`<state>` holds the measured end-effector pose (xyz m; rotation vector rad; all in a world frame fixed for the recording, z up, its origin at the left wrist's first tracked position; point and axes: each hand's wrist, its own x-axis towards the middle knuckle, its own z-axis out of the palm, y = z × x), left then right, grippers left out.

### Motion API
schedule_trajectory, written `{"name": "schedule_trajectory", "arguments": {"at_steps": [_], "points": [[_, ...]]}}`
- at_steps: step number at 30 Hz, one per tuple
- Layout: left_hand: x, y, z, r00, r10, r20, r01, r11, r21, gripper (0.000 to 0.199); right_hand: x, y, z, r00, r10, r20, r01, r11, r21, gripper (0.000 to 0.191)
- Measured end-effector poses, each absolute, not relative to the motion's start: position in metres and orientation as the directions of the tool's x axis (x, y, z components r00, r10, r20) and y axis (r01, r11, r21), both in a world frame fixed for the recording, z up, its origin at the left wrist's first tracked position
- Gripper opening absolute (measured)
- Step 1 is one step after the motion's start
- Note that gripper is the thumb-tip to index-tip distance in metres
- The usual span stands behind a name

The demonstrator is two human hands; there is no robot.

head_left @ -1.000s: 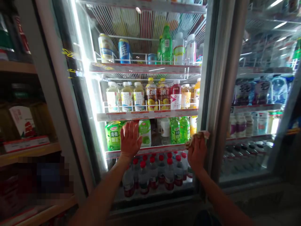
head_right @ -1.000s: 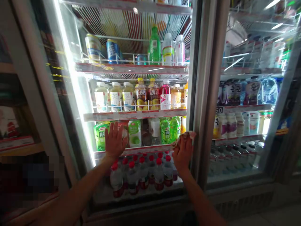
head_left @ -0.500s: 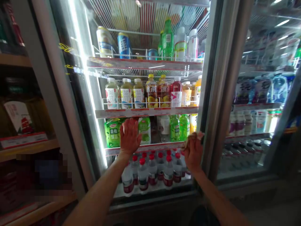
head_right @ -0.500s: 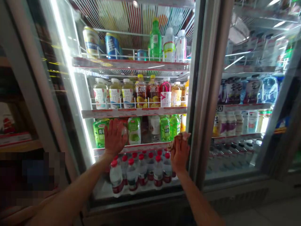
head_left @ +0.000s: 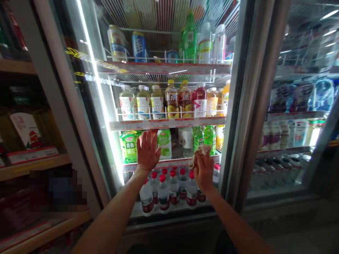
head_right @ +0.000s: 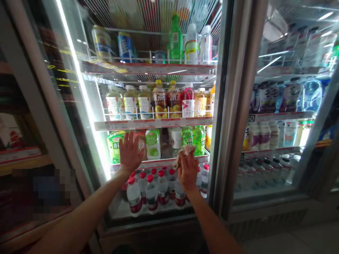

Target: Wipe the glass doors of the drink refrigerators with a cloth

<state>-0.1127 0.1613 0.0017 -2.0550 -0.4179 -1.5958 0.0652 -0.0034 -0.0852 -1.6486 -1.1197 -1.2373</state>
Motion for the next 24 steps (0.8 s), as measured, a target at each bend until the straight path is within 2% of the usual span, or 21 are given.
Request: {"name": "schedule_trajectory", "arguments": {"at_steps": [2,4,8,10,11,13,15,17,19,22,24], "points": [[-0.111,0.160,0.002,0.261,-0.067,0.963,0.523,-0.829,-0.200,0.060,0.077,-0.008,-0.075,0.203,0.088,0.975,0.926,-0.340,-0.162,0.060],[-0.110,0.158,0.003,0.251,-0.092,0.964,0.540,-0.813,-0.218,0.059,0.071,-0.004,-0.073,0.184,0.086,0.979,0.933,-0.328,-0.147,0.060],[-0.125,0.160,0.007,0.310,-0.139,0.940,0.554,-0.777,-0.298,0.057,0.035,0.011,-0.088,-0.062,0.358,0.932,0.971,-0.196,0.140,0.059],[-0.146,0.167,0.005,0.408,-0.142,0.902,0.526,-0.771,-0.359,0.053,0.029,0.014,-0.090,-0.151,0.406,0.901,0.962,-0.149,0.228,0.057],[-0.159,0.171,0.002,0.451,-0.135,0.882,0.517,-0.766,-0.381,0.051,0.031,0.014,-0.088,-0.143,0.391,0.909,0.962,-0.161,0.221,0.056],[-0.187,0.182,-0.006,0.493,-0.102,0.864,0.535,-0.747,-0.394,0.049,0.040,0.012,-0.078,-0.053,0.311,0.949,0.965,-0.227,0.128,0.056],[-0.210,0.191,-0.018,0.473,-0.062,0.879,0.588,-0.721,-0.367,0.049,0.045,0.015,-0.066,0.054,0.206,0.977,0.960,-0.280,0.006,0.057],[-0.225,0.197,-0.029,0.429,-0.024,0.903,0.631,-0.707,-0.319,0.052,0.037,0.022,-0.063,0.097,0.164,0.982,0.957,-0.287,-0.046,0.058],[-0.232,0.200,-0.038,0.383,0.011,0.924,0.655,-0.708,-0.263,0.054,0.018,0.031,-0.073,0.025,0.254,0.967,0.971,-0.238,0.038,0.055],[-0.240,0.204,-0.047,0.344,0.049,0.938,0.664,-0.719,-0.205,0.056,-0.012,0.043,-0.102,-0.298,0.439,0.848,0.935,-0.047,0.352,0.046],[-0.248,0.207,-0.051,0.327,0.077,0.942,0.676,-0.715,-0.176,0.056,-0.023,0.048,-0.114,-0.473,0.490,0.732,0.860,0.075,0.505,0.041]]}}
